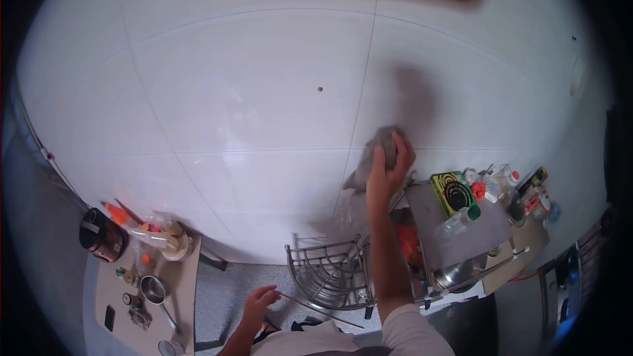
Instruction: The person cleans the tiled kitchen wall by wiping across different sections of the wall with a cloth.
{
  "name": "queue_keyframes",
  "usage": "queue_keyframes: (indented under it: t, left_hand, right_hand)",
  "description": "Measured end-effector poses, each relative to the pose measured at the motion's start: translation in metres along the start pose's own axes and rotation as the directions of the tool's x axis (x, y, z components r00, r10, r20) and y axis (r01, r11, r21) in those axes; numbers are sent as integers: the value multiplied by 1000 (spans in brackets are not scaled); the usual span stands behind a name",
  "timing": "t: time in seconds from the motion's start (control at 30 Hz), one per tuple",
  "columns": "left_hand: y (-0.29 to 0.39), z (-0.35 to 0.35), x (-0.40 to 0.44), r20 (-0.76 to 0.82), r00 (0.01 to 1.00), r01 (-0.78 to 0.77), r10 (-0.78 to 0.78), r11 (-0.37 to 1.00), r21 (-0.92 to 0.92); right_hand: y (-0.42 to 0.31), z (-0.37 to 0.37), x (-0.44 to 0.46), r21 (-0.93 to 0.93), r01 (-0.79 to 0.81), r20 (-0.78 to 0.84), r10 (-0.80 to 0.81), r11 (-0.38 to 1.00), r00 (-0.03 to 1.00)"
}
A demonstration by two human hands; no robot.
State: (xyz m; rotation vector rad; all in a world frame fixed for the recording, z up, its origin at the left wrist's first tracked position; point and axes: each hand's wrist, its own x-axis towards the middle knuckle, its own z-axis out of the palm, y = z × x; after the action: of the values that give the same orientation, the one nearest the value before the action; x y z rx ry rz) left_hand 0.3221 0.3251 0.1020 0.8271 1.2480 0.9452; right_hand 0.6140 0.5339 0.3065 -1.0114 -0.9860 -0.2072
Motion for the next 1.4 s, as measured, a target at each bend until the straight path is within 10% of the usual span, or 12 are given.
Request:
queue_keyframes:
  t: [0.1,0.53,0.7,1.13,1.4]
  left_hand:
    - [-32,-29,-19,-179,983,27,-40,997,-78]
    - [-115,-80,-30,-330,927,90,-180,959,-269]
    - [-91,-65,-47,-324,930,113,-172,975,-192]
    - [-145,-79,-44,-364,914,72,-181,954,-293]
    - [-136,-79,-54,-330,930,83,-160,969,-233]
  right_hand:
    - [20,31,5,-247,341,133,-317,907,939]
    - [42,30,-32,-48,415,346,-375,908,860]
    - [-52,74,99,51,532,-36,-531,845,846]
    - [83,24,-88,12,270,304,-260,963,916]
    - [-16,65,59,-152,478,224,-441,865,869]
